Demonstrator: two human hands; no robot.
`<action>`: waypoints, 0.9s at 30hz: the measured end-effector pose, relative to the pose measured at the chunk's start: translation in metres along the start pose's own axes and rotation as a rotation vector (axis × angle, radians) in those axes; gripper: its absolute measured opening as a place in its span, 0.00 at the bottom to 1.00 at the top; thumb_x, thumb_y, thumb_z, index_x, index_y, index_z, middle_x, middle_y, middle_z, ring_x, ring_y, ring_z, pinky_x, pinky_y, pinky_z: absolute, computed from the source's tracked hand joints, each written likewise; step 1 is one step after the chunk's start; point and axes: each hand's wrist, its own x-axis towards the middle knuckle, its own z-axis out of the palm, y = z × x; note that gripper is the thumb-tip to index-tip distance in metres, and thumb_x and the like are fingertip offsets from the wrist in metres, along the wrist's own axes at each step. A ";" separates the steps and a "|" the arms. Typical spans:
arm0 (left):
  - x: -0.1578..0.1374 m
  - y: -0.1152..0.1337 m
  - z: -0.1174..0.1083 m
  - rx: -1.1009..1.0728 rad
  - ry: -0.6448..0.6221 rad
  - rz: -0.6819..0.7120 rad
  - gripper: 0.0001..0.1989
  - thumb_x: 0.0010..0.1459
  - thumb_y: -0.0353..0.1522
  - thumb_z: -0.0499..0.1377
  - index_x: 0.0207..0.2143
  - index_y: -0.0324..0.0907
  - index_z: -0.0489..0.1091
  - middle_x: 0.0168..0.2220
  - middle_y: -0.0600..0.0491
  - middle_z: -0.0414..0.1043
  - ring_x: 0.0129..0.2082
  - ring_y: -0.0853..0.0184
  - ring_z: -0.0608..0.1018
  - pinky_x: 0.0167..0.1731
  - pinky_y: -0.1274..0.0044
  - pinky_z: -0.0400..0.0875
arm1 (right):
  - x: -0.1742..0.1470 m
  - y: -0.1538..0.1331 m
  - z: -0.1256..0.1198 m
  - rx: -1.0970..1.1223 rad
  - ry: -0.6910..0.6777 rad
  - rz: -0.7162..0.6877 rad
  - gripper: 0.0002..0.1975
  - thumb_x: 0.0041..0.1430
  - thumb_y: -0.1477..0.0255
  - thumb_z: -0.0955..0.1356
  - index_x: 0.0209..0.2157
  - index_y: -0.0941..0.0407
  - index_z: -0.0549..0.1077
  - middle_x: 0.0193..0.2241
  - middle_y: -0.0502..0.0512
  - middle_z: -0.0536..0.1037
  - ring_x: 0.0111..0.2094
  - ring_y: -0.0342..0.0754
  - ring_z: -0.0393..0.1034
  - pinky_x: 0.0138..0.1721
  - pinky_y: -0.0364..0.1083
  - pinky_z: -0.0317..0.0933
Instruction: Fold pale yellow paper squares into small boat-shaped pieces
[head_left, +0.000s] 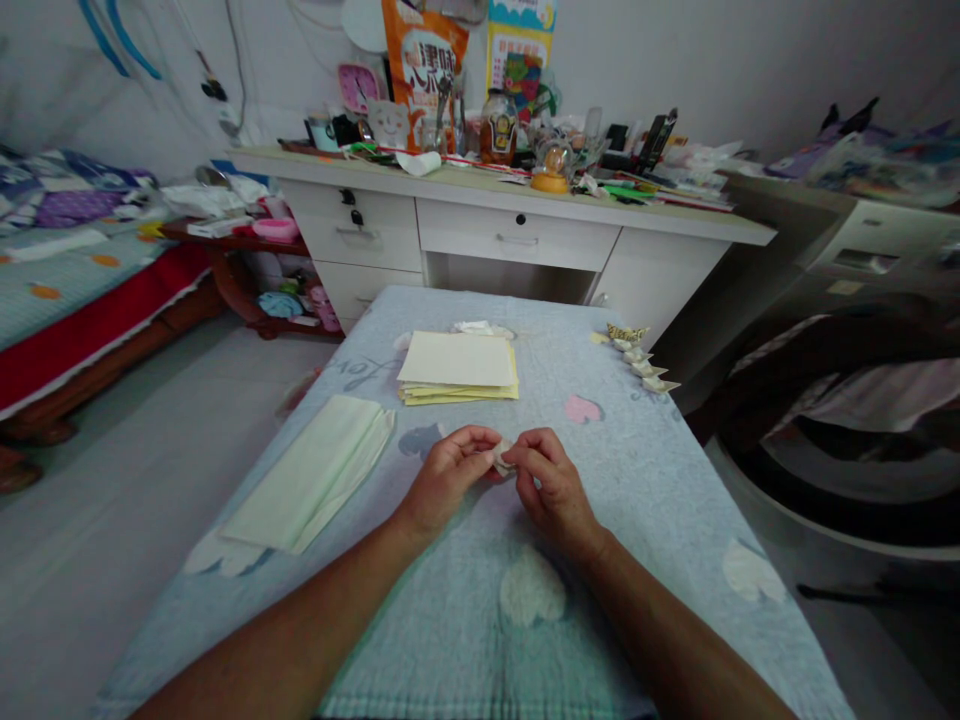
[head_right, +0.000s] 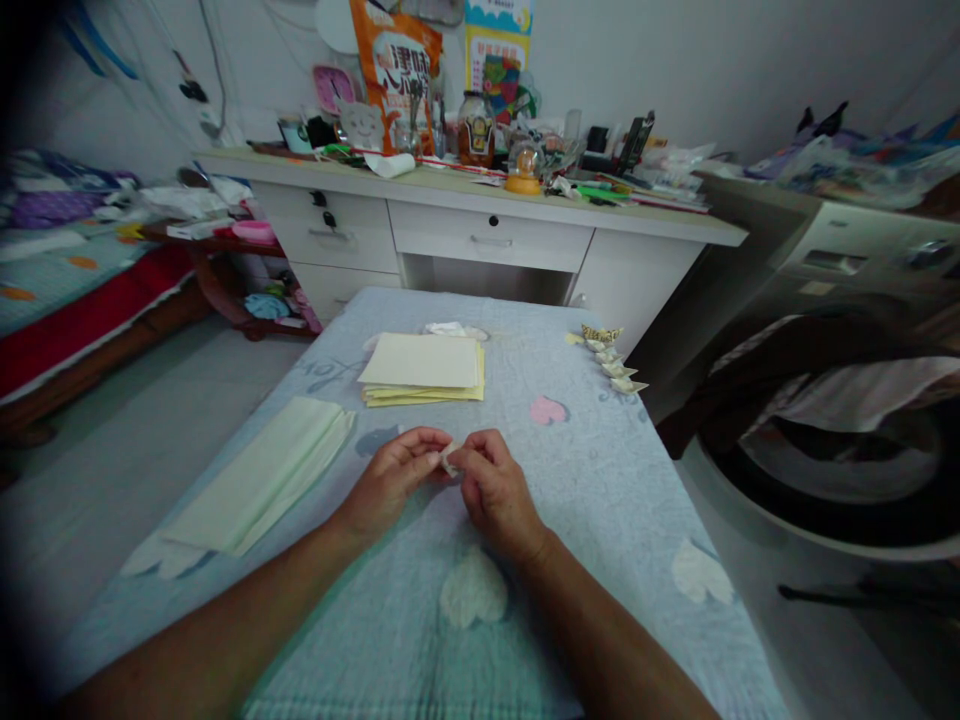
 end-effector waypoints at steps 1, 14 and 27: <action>0.000 -0.001 -0.001 -0.005 0.007 -0.003 0.13 0.51 0.33 0.63 0.39 0.39 0.69 0.31 0.54 0.74 0.30 0.71 0.76 0.35 0.76 0.71 | 0.000 -0.001 -0.001 0.009 -0.002 -0.005 0.21 0.54 0.83 0.60 0.45 0.49 0.70 0.38 0.54 0.64 0.38 0.46 0.65 0.39 0.46 0.63; 0.002 -0.004 -0.006 -0.022 -0.036 -0.067 0.18 0.44 0.28 0.68 0.39 0.40 0.69 0.35 0.54 0.74 0.33 0.72 0.76 0.37 0.79 0.68 | 0.004 -0.008 -0.008 0.210 0.054 0.216 0.11 0.58 0.72 0.64 0.43 0.54 0.67 0.36 0.53 0.67 0.35 0.46 0.65 0.36 0.45 0.63; 0.000 0.002 0.002 0.086 -0.004 -0.028 0.16 0.42 0.31 0.68 0.34 0.39 0.69 0.30 0.55 0.73 0.31 0.70 0.74 0.35 0.78 0.68 | 0.004 0.002 -0.001 0.375 -0.061 0.436 0.10 0.56 0.64 0.68 0.30 0.56 0.67 0.24 0.46 0.66 0.25 0.41 0.59 0.27 0.40 0.55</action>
